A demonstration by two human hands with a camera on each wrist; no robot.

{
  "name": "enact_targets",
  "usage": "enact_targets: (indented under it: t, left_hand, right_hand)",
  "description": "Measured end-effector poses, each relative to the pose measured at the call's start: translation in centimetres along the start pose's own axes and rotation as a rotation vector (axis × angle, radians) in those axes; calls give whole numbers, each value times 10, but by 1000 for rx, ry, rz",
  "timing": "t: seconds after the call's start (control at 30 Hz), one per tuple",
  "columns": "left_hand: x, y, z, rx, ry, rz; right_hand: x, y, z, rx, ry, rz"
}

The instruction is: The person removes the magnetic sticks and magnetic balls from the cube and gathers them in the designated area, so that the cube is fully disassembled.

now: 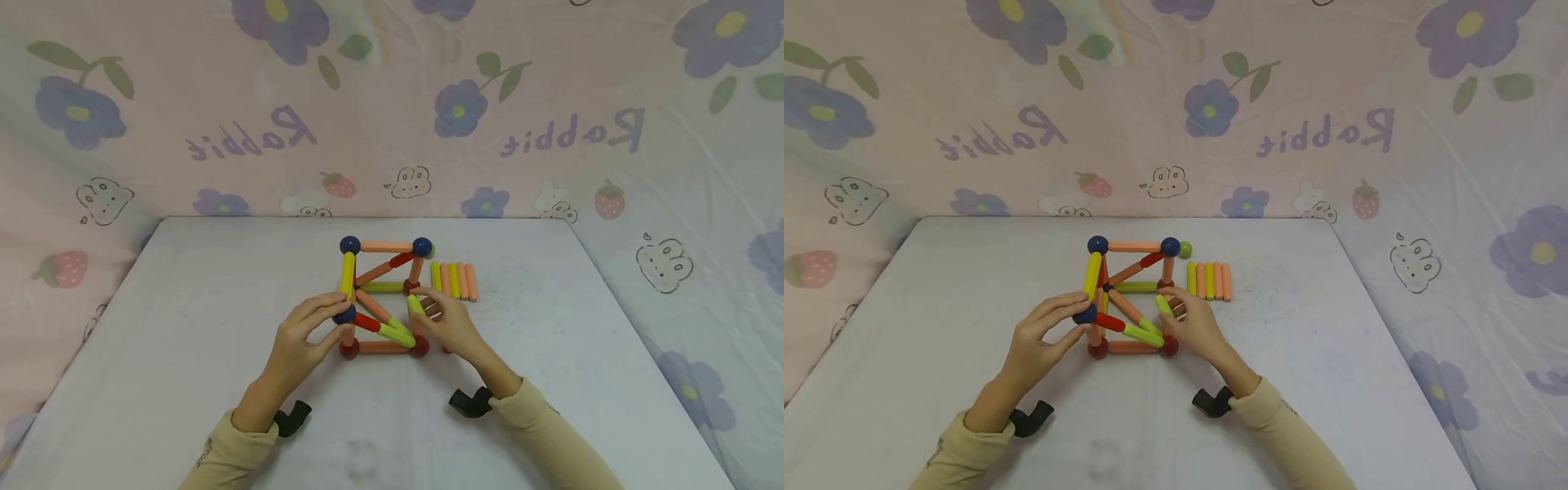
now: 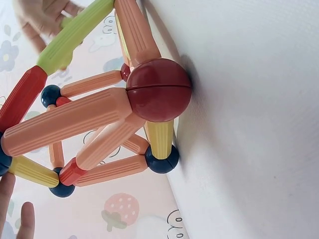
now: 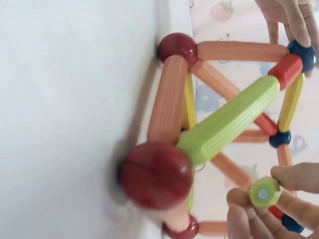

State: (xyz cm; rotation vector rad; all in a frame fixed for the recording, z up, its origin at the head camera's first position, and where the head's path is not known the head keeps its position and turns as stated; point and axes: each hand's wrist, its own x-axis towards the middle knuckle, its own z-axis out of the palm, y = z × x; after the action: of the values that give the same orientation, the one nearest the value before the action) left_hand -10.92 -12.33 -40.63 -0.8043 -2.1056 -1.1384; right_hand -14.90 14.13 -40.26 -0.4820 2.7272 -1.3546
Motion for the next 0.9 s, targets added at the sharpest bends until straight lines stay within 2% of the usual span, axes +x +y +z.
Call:
enact_targets:
  t: [0.23, 0.47, 0.67, 0.9]
  left_hand:
    - [-1, -2, 0, -13, -1, 3]
    - [-1, -1, 0, -14, 1, 0]
    - [0, -1, -1, -17, 1, -5]
    - [0, -1, 0, -10, 7, 20]
  right_hand:
    - [-11, 22, -13, -11, 9, 87]
    - [-23, 40, -30, 85, 11, 262]
    - [-28, 52, -38, 32, -15, 327]
    - [-28, 62, -34, 13, -80, 388]
